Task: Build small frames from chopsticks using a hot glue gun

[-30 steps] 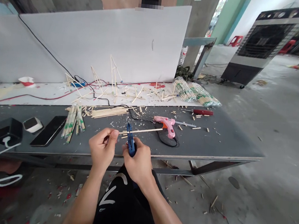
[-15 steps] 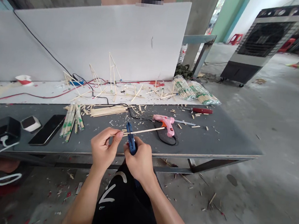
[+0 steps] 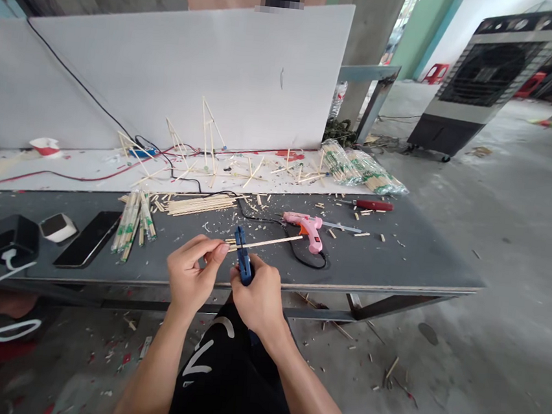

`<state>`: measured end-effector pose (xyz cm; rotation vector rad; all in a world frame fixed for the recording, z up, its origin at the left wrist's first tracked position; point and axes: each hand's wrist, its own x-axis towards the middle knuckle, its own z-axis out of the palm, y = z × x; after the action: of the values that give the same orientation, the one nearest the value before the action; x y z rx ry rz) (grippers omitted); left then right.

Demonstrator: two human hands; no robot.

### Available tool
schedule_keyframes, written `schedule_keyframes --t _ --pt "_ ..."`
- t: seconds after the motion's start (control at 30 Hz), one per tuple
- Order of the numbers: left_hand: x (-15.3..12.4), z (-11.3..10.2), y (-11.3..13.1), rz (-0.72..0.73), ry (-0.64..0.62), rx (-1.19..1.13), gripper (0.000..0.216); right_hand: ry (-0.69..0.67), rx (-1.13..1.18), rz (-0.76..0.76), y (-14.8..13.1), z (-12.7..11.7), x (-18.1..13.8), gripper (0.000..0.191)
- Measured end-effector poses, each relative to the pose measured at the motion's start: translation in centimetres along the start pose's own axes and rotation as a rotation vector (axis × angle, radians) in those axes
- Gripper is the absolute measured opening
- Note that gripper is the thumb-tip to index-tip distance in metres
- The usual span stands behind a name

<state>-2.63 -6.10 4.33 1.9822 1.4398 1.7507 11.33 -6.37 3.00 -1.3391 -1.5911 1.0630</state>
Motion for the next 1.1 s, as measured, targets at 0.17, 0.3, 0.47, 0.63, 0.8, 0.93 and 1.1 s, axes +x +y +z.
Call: schedule_keyframes --t 0.17,0.3,0.47,0.63,0.8,0.93,1.1 --pt "0.12 0.05 0.16 -0.024 -0.011 -0.009 0.009 0.028 -0.071 -0.004 0.02 -0.16 0.13 0.012" --pt "0.12 0.24 0.13 -0.057 -0.030 0.007 0.010 0.045 -0.102 -0.009 0.14 -0.10 0.21 0.014" --pt "0.12 0.14 0.08 -0.028 -0.038 0.038 0.020 0.064 -0.077 -0.060 0.45 0.28 0.17 0.012" --pt "0.06 -0.06 0.43 -0.082 -0.042 0.013 0.031 0.054 -0.020 -0.093 0.37 0.48 0.08 0.009" --pt "0.13 0.03 0.70 -0.183 -0.065 -0.020 0.038 0.054 -0.013 -0.089 0.23 0.56 0.09 0.008" --pt "0.31 -0.05 0.83 -0.223 -0.085 -0.057 0.037 0.053 -0.045 -0.076 0.18 0.45 0.07 0.011" --pt "0.44 -0.10 0.87 -0.231 -0.097 -0.074 0.040 0.041 -0.094 -0.040 0.12 0.21 -0.08 0.016"
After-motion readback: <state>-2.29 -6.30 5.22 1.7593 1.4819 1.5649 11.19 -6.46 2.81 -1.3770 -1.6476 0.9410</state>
